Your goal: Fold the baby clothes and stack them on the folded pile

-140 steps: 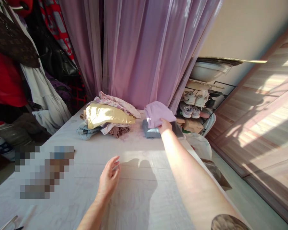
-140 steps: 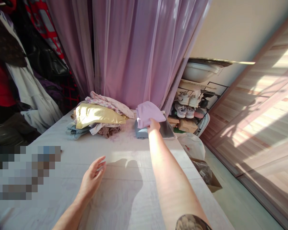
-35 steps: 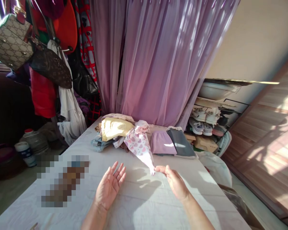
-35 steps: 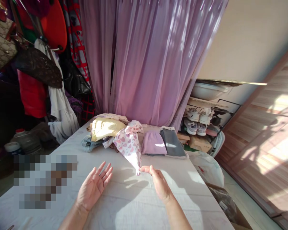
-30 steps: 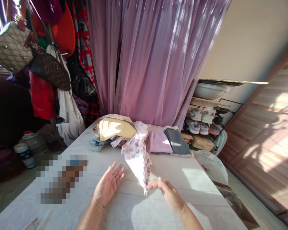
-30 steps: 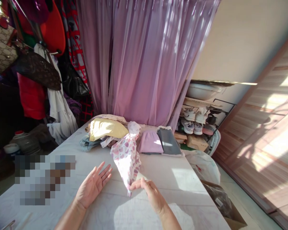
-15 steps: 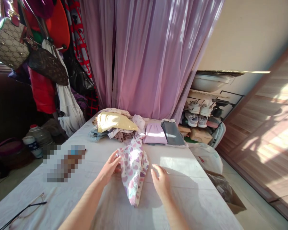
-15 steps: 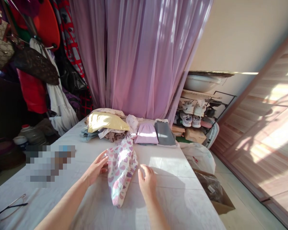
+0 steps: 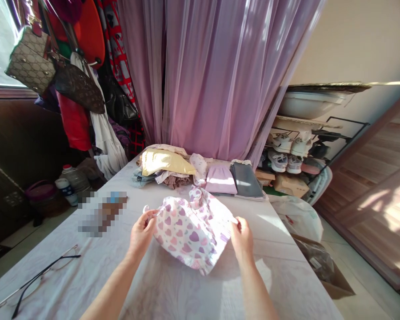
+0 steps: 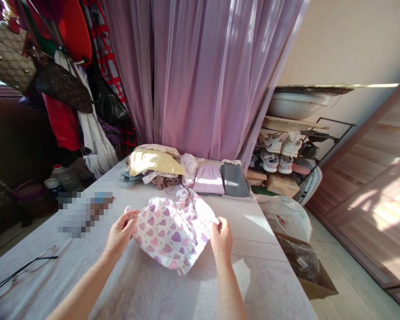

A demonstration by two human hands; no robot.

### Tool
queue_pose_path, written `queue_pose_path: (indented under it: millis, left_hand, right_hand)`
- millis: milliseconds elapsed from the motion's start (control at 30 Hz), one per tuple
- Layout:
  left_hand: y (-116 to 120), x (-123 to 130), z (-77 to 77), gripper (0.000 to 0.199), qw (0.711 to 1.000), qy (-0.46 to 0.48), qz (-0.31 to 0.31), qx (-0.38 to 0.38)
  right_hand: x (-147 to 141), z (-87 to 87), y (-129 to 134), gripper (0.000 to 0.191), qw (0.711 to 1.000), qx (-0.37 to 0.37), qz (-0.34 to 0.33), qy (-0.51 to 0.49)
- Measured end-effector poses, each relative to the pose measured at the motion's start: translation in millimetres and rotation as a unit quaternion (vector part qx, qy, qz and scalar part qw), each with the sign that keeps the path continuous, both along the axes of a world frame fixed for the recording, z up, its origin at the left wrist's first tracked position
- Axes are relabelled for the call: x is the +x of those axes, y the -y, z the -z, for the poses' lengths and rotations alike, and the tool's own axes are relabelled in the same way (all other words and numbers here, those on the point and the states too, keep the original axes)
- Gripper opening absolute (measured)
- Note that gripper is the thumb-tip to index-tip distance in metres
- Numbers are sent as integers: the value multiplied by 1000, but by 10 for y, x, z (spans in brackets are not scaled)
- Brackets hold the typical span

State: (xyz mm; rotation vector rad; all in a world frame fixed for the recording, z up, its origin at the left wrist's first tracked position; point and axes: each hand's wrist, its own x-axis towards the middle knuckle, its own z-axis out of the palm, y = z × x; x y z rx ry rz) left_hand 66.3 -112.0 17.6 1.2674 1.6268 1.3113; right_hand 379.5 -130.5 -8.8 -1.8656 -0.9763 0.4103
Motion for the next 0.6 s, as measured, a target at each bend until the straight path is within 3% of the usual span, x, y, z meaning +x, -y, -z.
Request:
queue_pose_path:
  millis: [100, 233, 433, 500, 600]
  left_hand:
    - [236, -65, 48, 41, 996, -33, 56, -63]
    - [269, -102, 32, 36, 980, -148, 87, -103]
    - [-62, -97, -68, 42, 970, -240, 15, 38]
    - [-215, -14, -78, 45, 961, -266, 38, 63]
    - [-432, 160, -98, 53, 931, -342, 126, 39]
  right_hand:
    - [350, 80, 150, 55, 997, -31, 63, 17]
    - [604, 221, 225, 68, 995, -52, 87, 12]
    - [548, 216, 221, 57, 995, -61, 77, -4]
    - [499, 173, 239, 52, 997, -40, 58, -32]
    - [475, 118, 285, 46, 994, 13, 61, -95]
